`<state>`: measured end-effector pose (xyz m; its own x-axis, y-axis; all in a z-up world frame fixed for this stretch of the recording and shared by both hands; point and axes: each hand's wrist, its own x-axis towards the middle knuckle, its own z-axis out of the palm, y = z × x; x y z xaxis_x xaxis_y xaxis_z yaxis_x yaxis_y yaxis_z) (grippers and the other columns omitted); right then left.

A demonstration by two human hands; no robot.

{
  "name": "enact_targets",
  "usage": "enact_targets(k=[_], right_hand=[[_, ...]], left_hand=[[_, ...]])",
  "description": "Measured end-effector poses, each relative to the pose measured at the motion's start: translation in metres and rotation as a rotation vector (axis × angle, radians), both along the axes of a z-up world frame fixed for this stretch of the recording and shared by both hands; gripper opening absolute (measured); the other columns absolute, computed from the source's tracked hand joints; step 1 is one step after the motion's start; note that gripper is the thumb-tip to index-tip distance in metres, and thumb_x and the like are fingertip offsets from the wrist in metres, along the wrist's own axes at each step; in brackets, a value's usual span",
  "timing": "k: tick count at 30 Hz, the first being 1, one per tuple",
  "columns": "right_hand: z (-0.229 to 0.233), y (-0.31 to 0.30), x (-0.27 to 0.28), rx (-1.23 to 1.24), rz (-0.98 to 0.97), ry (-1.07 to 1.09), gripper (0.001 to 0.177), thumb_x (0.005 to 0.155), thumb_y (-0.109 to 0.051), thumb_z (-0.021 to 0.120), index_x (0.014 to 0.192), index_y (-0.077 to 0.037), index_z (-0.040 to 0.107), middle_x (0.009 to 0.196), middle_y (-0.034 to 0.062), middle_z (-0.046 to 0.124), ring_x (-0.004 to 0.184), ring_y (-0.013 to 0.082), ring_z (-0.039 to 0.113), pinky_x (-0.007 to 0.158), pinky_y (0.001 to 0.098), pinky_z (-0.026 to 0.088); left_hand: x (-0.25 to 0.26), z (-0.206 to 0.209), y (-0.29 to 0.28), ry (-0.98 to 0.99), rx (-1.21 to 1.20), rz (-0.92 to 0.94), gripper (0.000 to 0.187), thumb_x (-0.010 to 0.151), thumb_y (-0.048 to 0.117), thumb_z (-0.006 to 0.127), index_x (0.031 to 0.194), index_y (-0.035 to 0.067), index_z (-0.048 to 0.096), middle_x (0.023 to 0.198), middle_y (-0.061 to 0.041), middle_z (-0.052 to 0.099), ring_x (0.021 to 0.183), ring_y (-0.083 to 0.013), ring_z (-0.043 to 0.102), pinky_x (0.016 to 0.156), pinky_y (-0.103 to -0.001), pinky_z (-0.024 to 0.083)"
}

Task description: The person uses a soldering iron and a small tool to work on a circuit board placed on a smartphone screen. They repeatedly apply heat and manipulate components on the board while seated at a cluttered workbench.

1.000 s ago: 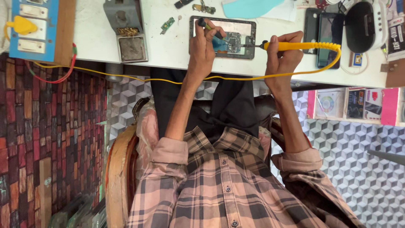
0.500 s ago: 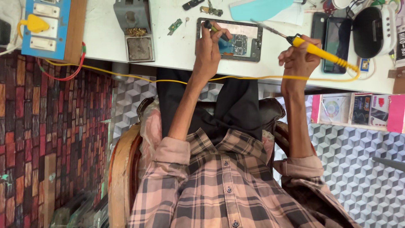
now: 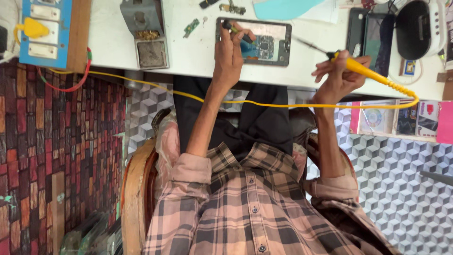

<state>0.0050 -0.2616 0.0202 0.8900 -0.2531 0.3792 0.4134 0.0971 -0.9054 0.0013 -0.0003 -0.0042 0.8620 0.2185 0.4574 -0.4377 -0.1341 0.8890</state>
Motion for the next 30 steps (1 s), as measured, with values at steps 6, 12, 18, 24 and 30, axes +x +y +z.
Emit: enact_targets(k=[6,12,18,24,30], right_hand=[[-0.008,0.001,0.000,0.240,0.056,0.115,0.027,0.112,-0.022,0.066,0.108,-0.011,0.042,0.066,0.0034,0.050,0.050,0.0173,0.056,0.041,0.0296,0.040],[-0.019,-0.012,0.004,0.339,0.138,0.152,0.035,0.112,-0.039,0.061,0.114,-0.005,0.053,0.064,0.0082,0.052,0.045,0.0149,0.051,0.040,0.0253,0.037],[-0.042,-0.006,0.012,0.312,0.130,0.208,0.040,0.111,-0.042,0.060,0.102,-0.004,0.052,0.061,0.0044,0.045,0.046,0.0151,0.046,0.042,0.0285,0.035],[-0.048,0.011,0.017,0.338,0.007,0.253,0.033,0.111,-0.034,0.056,0.097,-0.005,0.049,0.065,0.0036,0.045,0.045,0.0149,0.046,0.041,0.0290,0.035],[-0.042,0.024,0.009,0.163,-0.024,0.221,0.034,0.112,-0.035,0.053,0.096,-0.006,0.049,0.064,0.0033,0.046,0.045,0.0137,0.051,0.037,0.0259,0.036]], left_hand=[[-0.001,0.001,0.002,0.062,-0.042,-0.005,0.013,0.117,0.017,0.036,0.118,0.006,0.041,0.096,-0.006,0.074,0.063,-0.0106,0.053,0.058,-0.030,0.043],[0.005,-0.004,-0.001,-0.039,-0.032,-0.026,0.015,0.119,0.017,0.033,0.124,0.006,0.041,0.097,-0.006,0.071,0.065,-0.0105,0.049,0.061,-0.029,0.043],[0.004,-0.003,0.000,0.033,-0.043,-0.028,0.016,0.117,0.017,0.033,0.123,0.004,0.040,0.096,-0.006,0.073,0.057,-0.0084,0.043,0.052,-0.027,0.037],[-0.004,0.001,0.001,0.048,-0.063,-0.014,0.016,0.118,0.020,0.035,0.121,0.005,0.042,0.098,-0.006,0.073,0.060,-0.0102,0.045,0.057,-0.029,0.039],[-0.002,0.008,-0.001,0.050,-0.051,-0.011,0.014,0.118,0.018,0.037,0.122,0.005,0.042,0.097,-0.006,0.072,0.063,-0.0101,0.047,0.059,-0.030,0.041]])
